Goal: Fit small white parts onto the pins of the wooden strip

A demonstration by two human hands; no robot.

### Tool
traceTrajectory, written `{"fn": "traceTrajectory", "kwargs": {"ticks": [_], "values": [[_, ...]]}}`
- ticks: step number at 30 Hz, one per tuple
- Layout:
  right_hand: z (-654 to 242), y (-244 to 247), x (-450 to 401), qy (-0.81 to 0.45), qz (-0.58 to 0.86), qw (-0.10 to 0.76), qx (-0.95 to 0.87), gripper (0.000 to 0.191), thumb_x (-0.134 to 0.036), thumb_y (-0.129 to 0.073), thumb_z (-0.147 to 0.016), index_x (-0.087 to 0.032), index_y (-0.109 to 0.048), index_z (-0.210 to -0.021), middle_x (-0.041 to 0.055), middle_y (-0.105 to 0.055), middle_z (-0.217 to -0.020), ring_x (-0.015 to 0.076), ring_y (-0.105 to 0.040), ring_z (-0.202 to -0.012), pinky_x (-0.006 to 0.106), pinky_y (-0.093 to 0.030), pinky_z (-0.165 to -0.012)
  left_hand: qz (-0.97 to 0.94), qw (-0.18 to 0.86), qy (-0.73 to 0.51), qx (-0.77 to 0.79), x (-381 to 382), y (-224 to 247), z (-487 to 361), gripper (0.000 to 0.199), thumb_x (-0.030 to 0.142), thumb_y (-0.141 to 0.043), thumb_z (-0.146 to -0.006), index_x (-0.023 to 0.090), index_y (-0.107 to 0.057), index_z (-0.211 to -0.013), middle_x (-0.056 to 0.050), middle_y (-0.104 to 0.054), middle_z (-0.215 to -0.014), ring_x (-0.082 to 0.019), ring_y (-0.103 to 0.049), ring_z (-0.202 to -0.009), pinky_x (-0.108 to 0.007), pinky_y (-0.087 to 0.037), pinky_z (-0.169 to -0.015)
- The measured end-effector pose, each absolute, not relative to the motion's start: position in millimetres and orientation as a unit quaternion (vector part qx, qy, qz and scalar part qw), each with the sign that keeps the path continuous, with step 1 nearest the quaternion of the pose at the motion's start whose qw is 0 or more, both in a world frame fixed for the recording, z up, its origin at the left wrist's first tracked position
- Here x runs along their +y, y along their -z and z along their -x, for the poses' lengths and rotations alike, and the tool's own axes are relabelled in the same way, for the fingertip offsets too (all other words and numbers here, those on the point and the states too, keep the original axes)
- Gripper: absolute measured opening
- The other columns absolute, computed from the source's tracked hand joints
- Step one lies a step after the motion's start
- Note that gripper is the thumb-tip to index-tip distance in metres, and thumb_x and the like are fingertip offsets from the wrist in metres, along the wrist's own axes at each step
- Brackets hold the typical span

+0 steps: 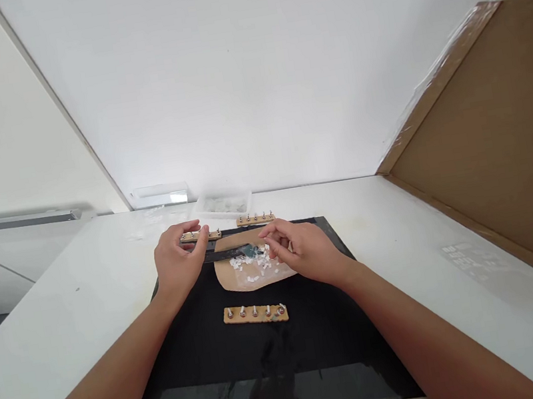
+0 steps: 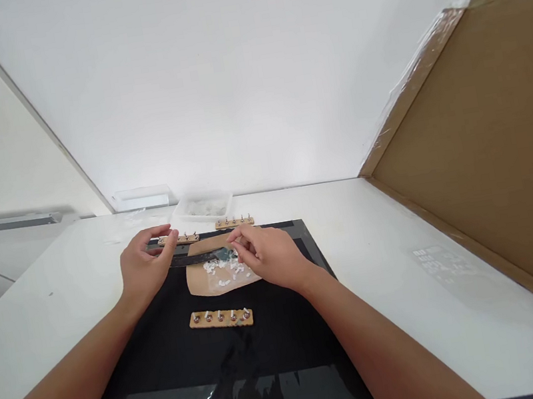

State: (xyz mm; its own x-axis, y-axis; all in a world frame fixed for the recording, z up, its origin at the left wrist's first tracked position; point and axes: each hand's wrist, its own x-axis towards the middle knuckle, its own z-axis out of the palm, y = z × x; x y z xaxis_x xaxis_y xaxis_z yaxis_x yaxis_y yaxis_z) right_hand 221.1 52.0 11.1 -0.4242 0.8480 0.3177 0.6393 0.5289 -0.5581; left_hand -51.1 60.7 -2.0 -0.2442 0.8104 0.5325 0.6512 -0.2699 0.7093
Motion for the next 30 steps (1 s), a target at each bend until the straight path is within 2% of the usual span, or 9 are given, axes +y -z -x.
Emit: {"fn": "traceTrajectory", "kwargs": {"ticks": [3,5,9,17,22,26,30], "values": [[-222,-11,53,-0.178,0.454,0.288,-0.824,0.015,-0.031,-0.050,-0.106,-0.027,-0.060,-0.117,-0.0042,-0.078,-0.084,0.0147,-0.070,-0.071,0.026,-0.043,-0.064,-0.629,0.026,-0.511,0.585,61,3,51,0.026,0.045,-0.070,-0.093,0.025,-0.081,-0.103,-0.005,-0.081,-0.106,-0.027,-0.073,-0.104,-0.042,-0.059,-0.095],[-222,-11,53,-0.176,0.452,0.283,-0.827,0.015,-0.030,-0.051,-0.106,-0.027,-0.061,-0.117,-0.0041,-0.078,-0.084,0.0147,-0.070,-0.072,0.026,-0.043,-0.064,-0.637,0.007,-0.505,0.582,62,4,52,0.022,0.042,-0.068,-0.095,0.025,-0.082,-0.096,-0.004,-0.081,-0.103,-0.028,-0.071,-0.114,-0.044,-0.056,-0.102],[-223,-11,52,-0.163,0.447,0.272,-0.837,0.014,-0.027,-0.051,-0.106,-0.026,-0.061,-0.116,-0.0035,-0.078,-0.085,0.0146,-0.071,-0.074,0.026,-0.043,-0.065,-0.652,0.001,-0.505,0.565,62,3,53,0.020,0.038,-0.067,-0.097,0.026,-0.082,-0.093,-0.002,-0.082,-0.098,-0.028,-0.067,-0.120,-0.043,-0.054,-0.103],[-224,-8,55,-0.152,0.442,0.286,-0.836,0.014,-0.033,-0.053,-0.107,-0.024,-0.055,-0.118,-0.0006,-0.078,-0.088,0.0173,-0.072,-0.076,0.028,-0.046,-0.066,-0.732,-0.045,-0.500,0.462,53,-2,46,0.017,0.035,-0.069,-0.100,0.028,-0.083,-0.095,0.000,-0.083,-0.088,-0.028,-0.067,-0.115,-0.049,-0.053,-0.101],[-224,-10,54,-0.139,0.440,0.282,-0.841,0.013,-0.037,-0.058,-0.105,-0.025,-0.061,-0.105,0.0004,-0.078,-0.091,0.0176,-0.072,-0.081,0.028,-0.048,-0.069,-0.783,-0.031,-0.479,0.395,51,-3,42,0.016,0.028,-0.068,-0.101,0.027,-0.083,-0.102,-0.001,-0.084,-0.096,-0.027,-0.070,-0.112,-0.050,-0.054,-0.104],[-224,-9,53,-0.107,0.434,0.279,-0.850,0.012,-0.037,-0.061,-0.105,-0.025,-0.063,-0.104,-0.0004,-0.077,-0.091,0.0167,-0.071,-0.081,0.028,-0.046,-0.069,-0.836,-0.017,-0.436,0.331,49,-2,42,0.025,0.021,-0.063,-0.103,0.029,-0.079,-0.120,-0.002,-0.084,-0.109,-0.028,-0.067,-0.123,-0.046,-0.053,-0.102],[-224,-6,54,-0.097,0.430,0.277,-0.854,0.011,-0.036,-0.061,-0.105,-0.025,-0.063,-0.104,-0.0006,-0.076,-0.090,0.0166,-0.071,-0.081,0.027,-0.045,-0.068,-0.858,-0.035,-0.391,0.331,45,-1,43,0.046,0.010,-0.051,-0.104,0.033,-0.065,-0.142,-0.003,-0.079,-0.126,-0.024,-0.068,-0.126,-0.050,-0.037,-0.115]]}}
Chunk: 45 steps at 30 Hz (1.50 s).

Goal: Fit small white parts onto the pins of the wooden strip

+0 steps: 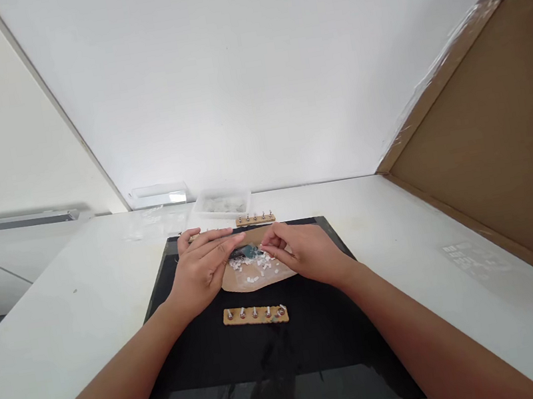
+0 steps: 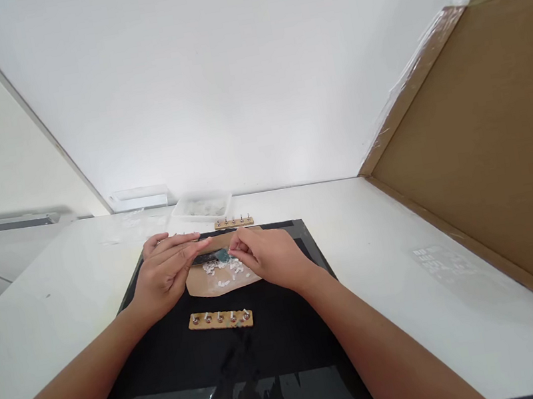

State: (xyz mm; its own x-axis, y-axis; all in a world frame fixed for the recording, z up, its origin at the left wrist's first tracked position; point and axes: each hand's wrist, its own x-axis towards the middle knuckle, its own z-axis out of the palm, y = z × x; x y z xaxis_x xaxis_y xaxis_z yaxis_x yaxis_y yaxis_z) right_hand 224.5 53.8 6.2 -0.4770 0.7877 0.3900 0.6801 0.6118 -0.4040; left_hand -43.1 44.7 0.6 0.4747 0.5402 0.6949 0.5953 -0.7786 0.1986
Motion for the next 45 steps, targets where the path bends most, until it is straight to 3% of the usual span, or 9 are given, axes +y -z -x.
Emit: {"fn": "traceTrajectory", "kwargs": {"ticks": [5,10,13,15,19,23,28,38,45], "values": [[-225,-5,54,-0.097,0.428,0.277,-0.855,0.011,-0.035,-0.061,-0.105,-0.025,-0.063,-0.102,0.0001,-0.077,-0.090,0.0175,-0.072,-0.081,0.027,-0.045,-0.068,0.879,0.007,0.354,-0.320,41,-2,47,0.067,-0.002,-0.037,-0.101,0.037,-0.049,-0.154,-0.008,-0.062,-0.153,-0.021,-0.065,-0.133,-0.055,-0.027,-0.120],[-226,-4,54,-0.098,0.425,0.277,-0.856,0.010,-0.035,-0.062,-0.104,-0.025,-0.064,-0.102,-0.0008,-0.076,-0.090,0.0173,-0.071,-0.083,0.027,-0.045,-0.068,0.905,-0.027,0.325,-0.272,38,-6,48,0.067,-0.005,-0.039,-0.094,0.043,-0.068,-0.131,0.000,-0.014,-0.178,-0.026,-0.035,-0.158,-0.061,-0.023,-0.122],[-226,-4,55,-0.095,0.425,0.272,-0.858,0.011,-0.035,-0.062,-0.105,-0.025,-0.065,-0.102,-0.0003,-0.077,-0.090,0.0175,-0.072,-0.082,0.028,-0.044,-0.068,0.897,-0.026,0.338,-0.283,36,-8,48,0.052,0.005,-0.051,-0.090,0.037,-0.072,-0.125,-0.005,-0.051,-0.163,-0.028,-0.053,-0.146,-0.061,-0.026,-0.122],[-226,-3,55,-0.092,0.426,0.271,-0.858,0.012,-0.036,-0.062,-0.104,-0.025,-0.065,-0.101,-0.0002,-0.077,-0.089,0.0176,-0.072,-0.082,0.028,-0.044,-0.067,0.887,-0.021,0.369,-0.276,37,-9,50,0.042,0.010,-0.057,-0.086,0.034,-0.074,-0.116,-0.003,-0.080,-0.118,-0.027,-0.070,-0.122,-0.061,-0.027,-0.121],[-226,-3,55,-0.089,0.428,0.271,-0.857,0.014,-0.038,-0.064,-0.104,-0.025,-0.064,-0.099,-0.0011,-0.077,-0.089,0.0173,-0.072,-0.082,0.027,-0.042,-0.066,0.872,-0.013,0.417,-0.256,40,-10,54,0.027,0.017,-0.060,-0.083,0.030,-0.075,-0.101,0.005,-0.071,-0.060,-0.021,-0.072,-0.070,-0.054,-0.043,-0.110],[-227,-3,56,-0.080,0.431,0.270,-0.857,0.020,-0.041,-0.065,-0.103,-0.024,-0.061,-0.094,-0.0010,-0.077,-0.087,0.0173,-0.071,-0.079,0.028,-0.040,-0.064,0.902,-0.064,0.364,-0.222,44,-10,57,0.007,0.031,-0.068,-0.084,0.029,-0.074,-0.086,0.004,-0.065,-0.050,-0.017,-0.063,-0.050,-0.041,-0.056,-0.077],[-228,-1,58,-0.074,0.439,0.265,-0.855,0.023,-0.042,-0.066,-0.102,-0.024,-0.059,-0.090,-0.0010,-0.076,-0.086,0.0172,-0.069,-0.076,0.028,-0.038,-0.064,0.924,-0.088,0.320,-0.190,42,-8,54,0.019,0.043,-0.081,-0.079,0.028,-0.070,-0.079,0.005,-0.059,-0.046,-0.016,-0.061,-0.046,-0.033,-0.048,-0.055],[-227,-6,55,-0.079,0.405,0.312,-0.856,0.024,-0.043,-0.064,-0.104,-0.023,-0.061,-0.090,0.0021,-0.075,-0.094,0.0174,-0.068,-0.084,0.029,-0.044,-0.073,0.904,-0.015,0.373,-0.208,36,-8,43,0.009,0.026,-0.074,-0.090,0.024,-0.071,-0.082,0.002,-0.066,-0.057,-0.014,-0.061,-0.052,-0.030,-0.045,-0.055],[-216,-11,42,-0.060,0.346,0.374,-0.859,0.032,-0.049,-0.063,-0.104,-0.023,-0.061,-0.086,0.0034,-0.076,-0.093,0.0172,-0.070,-0.084,0.028,-0.047,-0.073,0.840,-0.084,0.461,-0.273,35,-4,34,0.018,0.019,-0.071,-0.095,0.023,-0.079,-0.111,-0.004,-0.075,-0.082,-0.015,-0.068,-0.068,-0.029,-0.057,-0.064]]}}
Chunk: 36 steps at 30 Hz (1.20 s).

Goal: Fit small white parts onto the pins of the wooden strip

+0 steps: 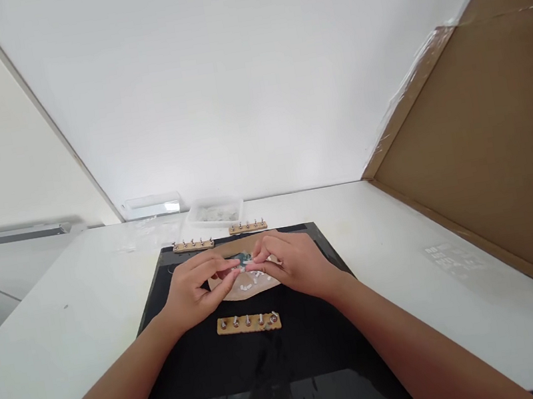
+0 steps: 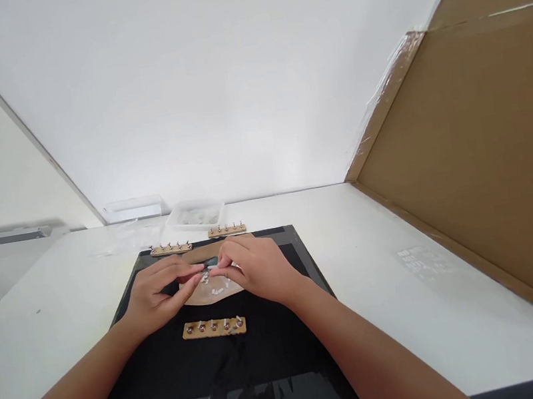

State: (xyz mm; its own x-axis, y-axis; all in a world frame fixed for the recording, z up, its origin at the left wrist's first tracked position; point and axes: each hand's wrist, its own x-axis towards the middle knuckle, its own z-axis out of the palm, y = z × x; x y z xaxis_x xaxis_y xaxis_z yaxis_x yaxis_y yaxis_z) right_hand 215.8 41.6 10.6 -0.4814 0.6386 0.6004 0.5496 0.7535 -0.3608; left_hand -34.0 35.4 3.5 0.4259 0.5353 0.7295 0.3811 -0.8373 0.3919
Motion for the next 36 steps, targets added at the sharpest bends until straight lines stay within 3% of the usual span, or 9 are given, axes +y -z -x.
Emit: {"fn": "traceTrajectory", "kwargs": {"ticks": [12,21,30,36], "values": [[-211,-14,35,-0.037,0.303,0.394,-0.867,0.033,-0.049,-0.070,-0.099,-0.022,-0.062,-0.083,0.0002,-0.078,-0.089,0.0139,-0.071,-0.079,0.025,-0.044,-0.067,-0.833,0.174,-0.459,0.254,37,-3,35,0.019,0.018,-0.076,-0.095,0.023,-0.083,-0.111,-0.003,-0.082,-0.088,-0.015,-0.076,-0.079,-0.025,-0.061,-0.071],[-209,-20,30,-0.051,0.282,0.366,-0.885,0.037,-0.049,-0.071,-0.099,-0.021,-0.060,-0.078,-0.0021,-0.072,-0.079,0.0111,-0.064,-0.069,0.024,-0.039,-0.064,-0.824,0.221,-0.465,0.235,39,1,37,0.026,0.014,-0.079,-0.090,0.024,-0.083,-0.114,-0.003,-0.080,-0.085,-0.013,-0.070,-0.069,-0.023,-0.054,-0.059],[-207,-15,33,-0.013,0.276,0.379,-0.883,0.055,-0.068,-0.078,-0.084,-0.021,-0.053,-0.072,-0.0060,-0.062,-0.066,0.0098,-0.051,-0.059,0.027,-0.028,-0.057,-0.805,0.303,-0.453,0.236,33,6,32,0.025,0.017,-0.081,-0.089,0.024,-0.083,-0.113,-0.006,-0.080,-0.092,-0.012,-0.069,-0.065,-0.023,-0.056,-0.059],[-206,-13,35,-0.024,0.285,0.386,-0.877,0.056,-0.073,-0.079,-0.078,-0.022,-0.059,-0.084,-0.0051,-0.068,-0.073,0.0111,-0.058,-0.064,0.026,-0.034,-0.060,-0.772,0.360,-0.428,0.303,28,2,30,0.016,0.026,-0.083,-0.089,0.022,-0.084,-0.104,-0.006,-0.081,-0.085,-0.012,-0.068,-0.063,-0.022,-0.054,-0.058]]}}
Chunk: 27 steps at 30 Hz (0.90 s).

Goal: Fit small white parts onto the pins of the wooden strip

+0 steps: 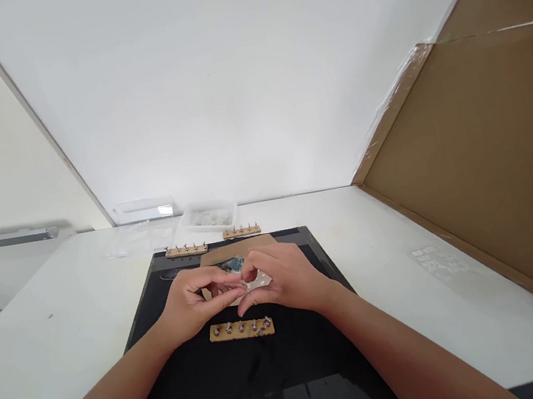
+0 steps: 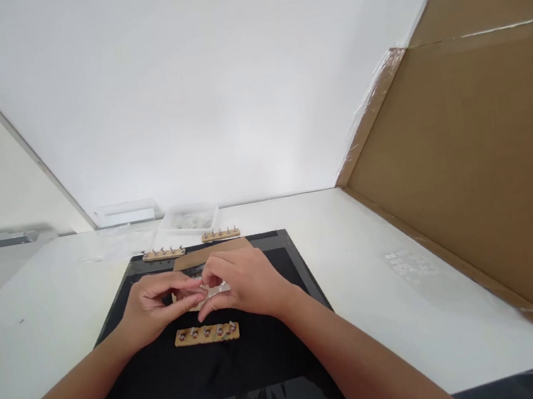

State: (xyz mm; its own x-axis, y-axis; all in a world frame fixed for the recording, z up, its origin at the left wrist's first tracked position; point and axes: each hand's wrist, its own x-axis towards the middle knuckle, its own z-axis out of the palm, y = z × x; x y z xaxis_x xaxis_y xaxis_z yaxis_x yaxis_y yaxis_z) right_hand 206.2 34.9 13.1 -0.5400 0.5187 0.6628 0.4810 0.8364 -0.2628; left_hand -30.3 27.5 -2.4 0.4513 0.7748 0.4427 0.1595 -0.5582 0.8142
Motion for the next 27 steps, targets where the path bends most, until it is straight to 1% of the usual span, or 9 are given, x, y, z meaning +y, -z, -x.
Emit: {"fn": "traceTrajectory", "kwargs": {"ticks": [5,10,17,19,21,23,27], "values": [[-206.2,-13.3,35.4,-0.032,0.256,0.394,-0.882,0.050,-0.068,-0.080,-0.081,-0.022,-0.063,-0.093,-0.0035,-0.073,-0.080,0.0122,-0.064,-0.069,0.026,-0.039,-0.063,-0.719,0.427,-0.418,0.355,24.8,2.0,31.3,0.026,0.035,-0.086,-0.085,0.016,-0.079,-0.102,-0.008,-0.081,-0.083,-0.015,-0.073,-0.067,-0.024,-0.058,-0.061],[-205.1,-15.3,33.5,-0.048,0.231,0.410,-0.881,0.046,-0.064,-0.080,-0.084,-0.022,-0.065,-0.094,-0.0033,-0.073,-0.080,0.0121,-0.064,-0.069,0.025,-0.041,-0.063,-0.702,0.451,-0.411,0.366,25.0,0.7,30.7,0.030,0.038,-0.088,-0.082,0.014,-0.076,-0.094,-0.007,-0.076,-0.076,-0.014,-0.067,-0.062,-0.023,-0.054,-0.056],[-202.7,-15.3,32.6,-0.076,0.219,0.421,-0.877,0.044,-0.060,-0.082,-0.084,-0.021,-0.068,-0.098,-0.0025,-0.072,-0.081,0.0116,-0.065,-0.071,0.024,-0.044,-0.064,-0.693,0.470,-0.407,0.365,28.6,-1.3,31.2,0.030,0.035,-0.091,-0.079,0.014,-0.071,-0.090,-0.003,-0.071,-0.073,-0.011,-0.062,-0.060,-0.022,-0.050,-0.056],[-202.8,-13.7,33.1,-0.082,0.217,0.415,-0.880,0.043,-0.057,-0.083,-0.084,-0.022,-0.070,-0.104,-0.0027,-0.072,-0.082,0.0112,-0.067,-0.072,0.023,-0.046,-0.066,-0.685,0.480,-0.413,0.361,28.8,-1.6,31.4,0.032,0.033,-0.092,-0.078,0.014,-0.065,-0.081,-0.002,-0.070,-0.073,-0.011,-0.064,-0.063,-0.021,-0.051,-0.057],[-203.1,-12.4,33.6,-0.086,0.217,0.405,-0.884,0.043,-0.056,-0.083,-0.084,-0.023,-0.071,-0.109,-0.0023,-0.073,-0.083,0.0117,-0.068,-0.073,0.024,-0.047,-0.067,-0.671,0.506,-0.419,0.344,29.1,-1.8,30.7,0.040,0.031,-0.092,-0.077,0.015,-0.056,-0.072,-0.003,-0.072,-0.076,-0.013,-0.067,-0.068,-0.022,-0.054,-0.061],[-203.2,-11.9,33.8,-0.090,0.217,0.398,-0.887,0.042,-0.057,-0.083,-0.084,-0.023,-0.073,-0.108,-0.0014,-0.074,-0.083,0.0127,-0.068,-0.073,0.024,-0.047,-0.066,-0.657,0.536,-0.421,0.322,29.4,-1.9,29.5,0.045,0.028,-0.092,-0.077,0.016,-0.049,-0.069,-0.004,-0.073,-0.079,-0.014,-0.070,-0.071,-0.023,-0.055,-0.063],[-202.4,-12.1,33.6,-0.090,0.219,0.400,-0.886,0.040,-0.059,-0.081,-0.085,-0.022,-0.075,-0.101,0.0001,-0.073,-0.080,0.0140,-0.065,-0.070,0.026,-0.045,-0.062,-0.654,0.546,-0.420,0.313,30.4,-1.0,28.5,0.045,0.026,-0.092,-0.077,0.016,-0.049,-0.069,-0.003,-0.071,-0.076,-0.013,-0.069,-0.070,-0.023,-0.055,-0.063]]}}
